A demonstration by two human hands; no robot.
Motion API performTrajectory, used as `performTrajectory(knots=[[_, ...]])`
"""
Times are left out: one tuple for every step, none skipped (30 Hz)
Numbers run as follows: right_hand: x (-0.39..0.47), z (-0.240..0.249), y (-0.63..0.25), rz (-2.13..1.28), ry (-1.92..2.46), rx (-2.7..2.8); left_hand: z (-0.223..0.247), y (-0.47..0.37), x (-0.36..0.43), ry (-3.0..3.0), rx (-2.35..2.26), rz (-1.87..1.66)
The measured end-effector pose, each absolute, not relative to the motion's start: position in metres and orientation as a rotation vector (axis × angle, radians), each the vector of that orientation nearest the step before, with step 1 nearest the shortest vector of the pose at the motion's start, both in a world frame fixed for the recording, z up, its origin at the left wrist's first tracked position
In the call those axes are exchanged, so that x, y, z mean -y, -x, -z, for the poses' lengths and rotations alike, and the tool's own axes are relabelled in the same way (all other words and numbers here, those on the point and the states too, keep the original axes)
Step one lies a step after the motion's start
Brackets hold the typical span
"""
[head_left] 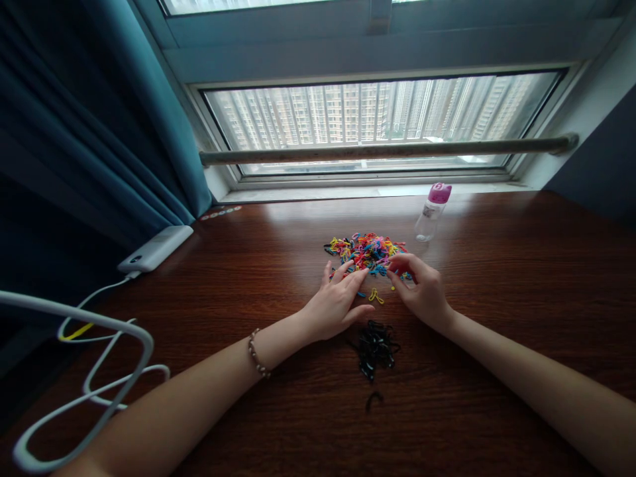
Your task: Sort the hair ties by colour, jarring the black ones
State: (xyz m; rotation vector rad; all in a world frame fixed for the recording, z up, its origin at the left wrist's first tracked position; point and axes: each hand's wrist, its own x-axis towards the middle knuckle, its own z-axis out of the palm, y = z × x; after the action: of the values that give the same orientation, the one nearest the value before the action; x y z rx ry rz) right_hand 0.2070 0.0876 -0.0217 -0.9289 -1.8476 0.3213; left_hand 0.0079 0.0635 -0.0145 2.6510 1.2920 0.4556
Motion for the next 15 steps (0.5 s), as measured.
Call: performTrajectory(knots=[[-0.084, 0.019, -0.206, -0.346, 0.882, 1.872, 0.016, -0.007, -0.064, -2.639, -1.325, -0.487], [-0.079, 0.016, -0.204, -0.371, 0.826, 1.91, 0.018, -0.007, -0.065, -2.626, -1.361, -0.52], [-0.074, 0.014, -0.202, -0.395, 0.76, 1.969, 0.019, -0.007, -0.065, -2.613, -1.397, -0.551], [-0.069, 0.012, -0.2, -0.413, 0.683, 2.051, 0.02, -0.006, -0.066, -2.601, -1.43, -0.579], [-0.063, 0.01, -0.198, -0.416, 0.593, 2.153, 0.021, -0.006, -0.066, -2.59, -1.458, -0.601], [-0.059, 0.01, -0.196, -0.406, 0.497, 2.263, 0.021, -0.006, -0.066, -2.582, -1.48, -0.617], [-0.055, 0.009, -0.194, -0.386, 0.404, 2.368, 0.021, -0.006, -0.066, -2.58, -1.495, -0.63], [-0.052, 0.01, -0.193, -0.359, 0.331, 2.449, 0.02, -0.006, -0.066, -2.584, -1.502, -0.638], [-0.051, 0.01, -0.192, -0.333, 0.295, 2.495, 0.019, -0.006, -0.065, -2.598, -1.496, -0.64], [-0.051, 0.011, -0.193, -0.315, 0.306, 2.5, 0.019, -0.007, -0.065, -2.62, -1.474, -0.629], [-0.054, 0.013, -0.194, -0.305, 0.359, 2.469, 0.018, -0.007, -0.065, -2.65, -1.432, -0.605], [-0.057, 0.014, -0.196, -0.293, 0.443, 2.405, 0.017, -0.008, -0.065, -2.682, -1.375, -0.566], [-0.062, 0.016, -0.198, -0.274, 0.547, 2.318, 0.017, -0.008, -0.065, -2.707, -1.314, -0.519], [-0.068, 0.018, -0.201, -0.251, 0.655, 2.219, 0.017, -0.009, -0.066, -2.721, -1.262, -0.473], [-0.074, 0.02, -0.203, -0.223, 0.759, 2.123, 0.017, -0.009, -0.066, -2.723, -1.229, -0.435]])
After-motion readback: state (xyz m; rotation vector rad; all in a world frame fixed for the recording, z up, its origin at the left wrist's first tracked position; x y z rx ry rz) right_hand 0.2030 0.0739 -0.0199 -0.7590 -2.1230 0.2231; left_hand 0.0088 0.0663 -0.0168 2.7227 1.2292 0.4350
